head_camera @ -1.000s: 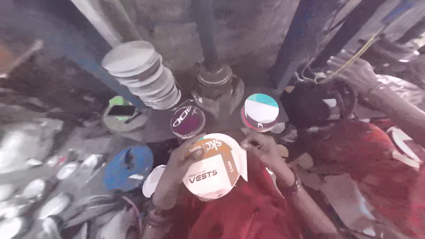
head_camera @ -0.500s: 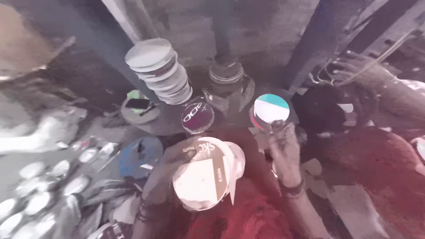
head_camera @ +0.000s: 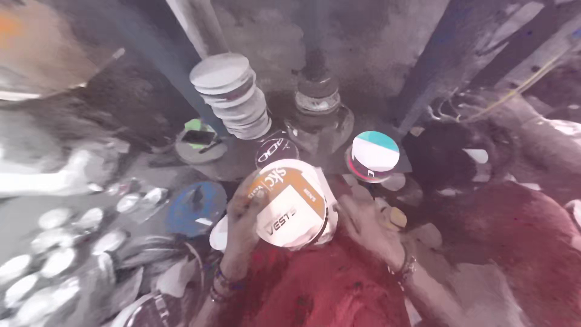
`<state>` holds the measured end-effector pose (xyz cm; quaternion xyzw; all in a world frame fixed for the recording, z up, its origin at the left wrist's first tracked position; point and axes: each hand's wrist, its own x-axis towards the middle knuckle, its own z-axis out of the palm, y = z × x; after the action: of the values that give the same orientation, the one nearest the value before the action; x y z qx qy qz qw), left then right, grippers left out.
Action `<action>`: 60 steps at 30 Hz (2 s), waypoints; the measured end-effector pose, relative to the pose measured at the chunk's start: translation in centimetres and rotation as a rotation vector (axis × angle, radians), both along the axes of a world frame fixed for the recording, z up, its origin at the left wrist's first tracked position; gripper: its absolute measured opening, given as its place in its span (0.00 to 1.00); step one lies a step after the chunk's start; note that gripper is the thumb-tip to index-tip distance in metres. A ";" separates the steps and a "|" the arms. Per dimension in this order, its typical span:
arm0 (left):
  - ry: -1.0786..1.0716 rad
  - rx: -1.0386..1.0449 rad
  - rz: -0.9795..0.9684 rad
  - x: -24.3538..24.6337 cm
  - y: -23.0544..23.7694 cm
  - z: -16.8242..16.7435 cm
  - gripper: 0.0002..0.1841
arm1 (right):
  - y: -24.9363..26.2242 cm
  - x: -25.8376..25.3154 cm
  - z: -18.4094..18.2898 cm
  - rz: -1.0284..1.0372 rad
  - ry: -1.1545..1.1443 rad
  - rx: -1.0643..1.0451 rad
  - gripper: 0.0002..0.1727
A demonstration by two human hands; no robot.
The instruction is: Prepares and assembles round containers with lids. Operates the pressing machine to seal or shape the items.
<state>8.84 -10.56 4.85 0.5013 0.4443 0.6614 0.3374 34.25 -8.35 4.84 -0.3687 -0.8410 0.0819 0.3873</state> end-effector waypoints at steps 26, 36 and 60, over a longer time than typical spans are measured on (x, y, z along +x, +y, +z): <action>-0.190 -0.091 0.029 1.4 -2.5 -2.2 0.20 | 0.6 -1.2 -0.2 0.129 0.351 -0.525 0.14; 0.003 -0.204 -0.292 -1.1 -5.5 -5.6 0.25 | -2.1 0.8 -2.0 0.314 0.181 -0.805 0.23; 0.517 -0.285 -0.543 -5.0 -2.7 -4.7 0.24 | 23.9 -6.1 3.5 -0.421 -0.225 0.447 0.13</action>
<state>3.82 -13.24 0.15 0.6986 0.4533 0.3322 0.4430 28.13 15.57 8.34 -0.4472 -0.7811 -0.2279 0.3715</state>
